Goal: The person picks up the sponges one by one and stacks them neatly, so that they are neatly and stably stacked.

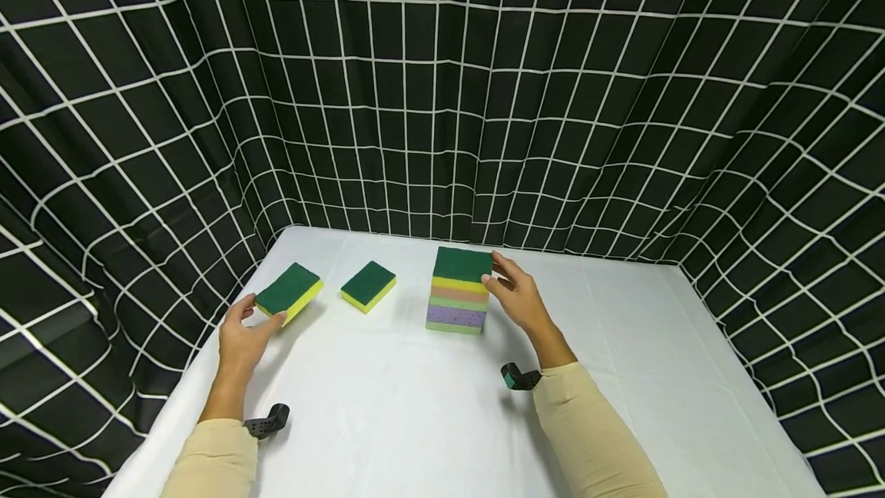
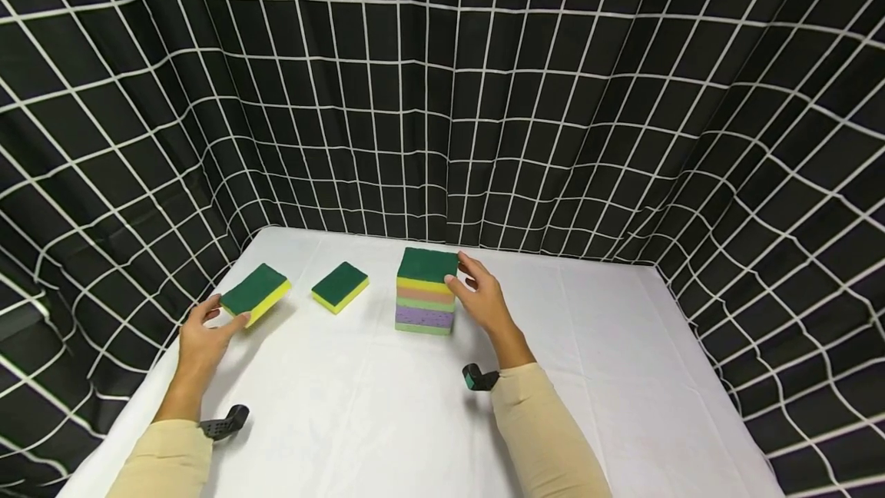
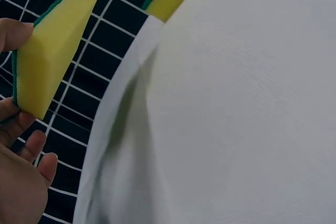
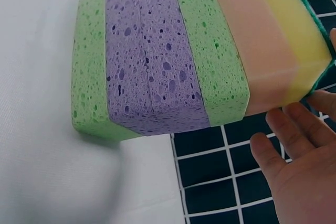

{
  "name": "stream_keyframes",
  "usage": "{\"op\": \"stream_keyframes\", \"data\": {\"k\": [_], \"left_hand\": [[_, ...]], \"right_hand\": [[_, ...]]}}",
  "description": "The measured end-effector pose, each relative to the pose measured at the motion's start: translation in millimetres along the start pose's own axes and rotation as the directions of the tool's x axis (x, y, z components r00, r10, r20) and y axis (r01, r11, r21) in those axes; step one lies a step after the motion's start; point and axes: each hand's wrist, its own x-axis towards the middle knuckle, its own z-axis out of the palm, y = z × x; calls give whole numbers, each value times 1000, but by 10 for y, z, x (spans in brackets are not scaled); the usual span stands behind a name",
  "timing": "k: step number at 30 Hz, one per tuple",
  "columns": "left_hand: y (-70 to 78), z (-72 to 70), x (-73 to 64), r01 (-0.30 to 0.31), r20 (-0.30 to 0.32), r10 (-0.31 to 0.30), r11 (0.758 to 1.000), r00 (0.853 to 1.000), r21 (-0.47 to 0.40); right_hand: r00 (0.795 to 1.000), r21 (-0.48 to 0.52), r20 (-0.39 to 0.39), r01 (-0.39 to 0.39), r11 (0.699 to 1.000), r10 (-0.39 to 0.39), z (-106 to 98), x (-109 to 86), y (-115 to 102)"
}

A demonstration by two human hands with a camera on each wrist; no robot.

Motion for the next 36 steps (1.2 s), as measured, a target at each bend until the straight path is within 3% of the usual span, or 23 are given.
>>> {"op": "stream_keyframes", "data": {"k": [9,14,22,28,32,36], "left_hand": [[297,-58,22,-63,-18,61,989,998,-131],[456,-79,21,-95,-23,92,984,995,-149],[724,-23,88,-175,18,184,958,983,-227],[943,76,151,-250,49,277,921,960,-298],[1130,158,166,-287,97,337,896,937,-338],[1391,231,90,-323,157,391,885,907,-336]], "right_hand": [[1000,-24,9,-17,1000,17,-8,0,-43],[1000,-19,6,-8,1000,9,-8,4,-32],[1000,-29,4,-19,999,19,-8,1,-29],[1000,-37,14,-22,999,23,-7,-2,-23],[1000,-47,19,-20,999,21,-10,-3,-14],[1000,-58,19,-22,998,24,-13,-1,-12]]}}
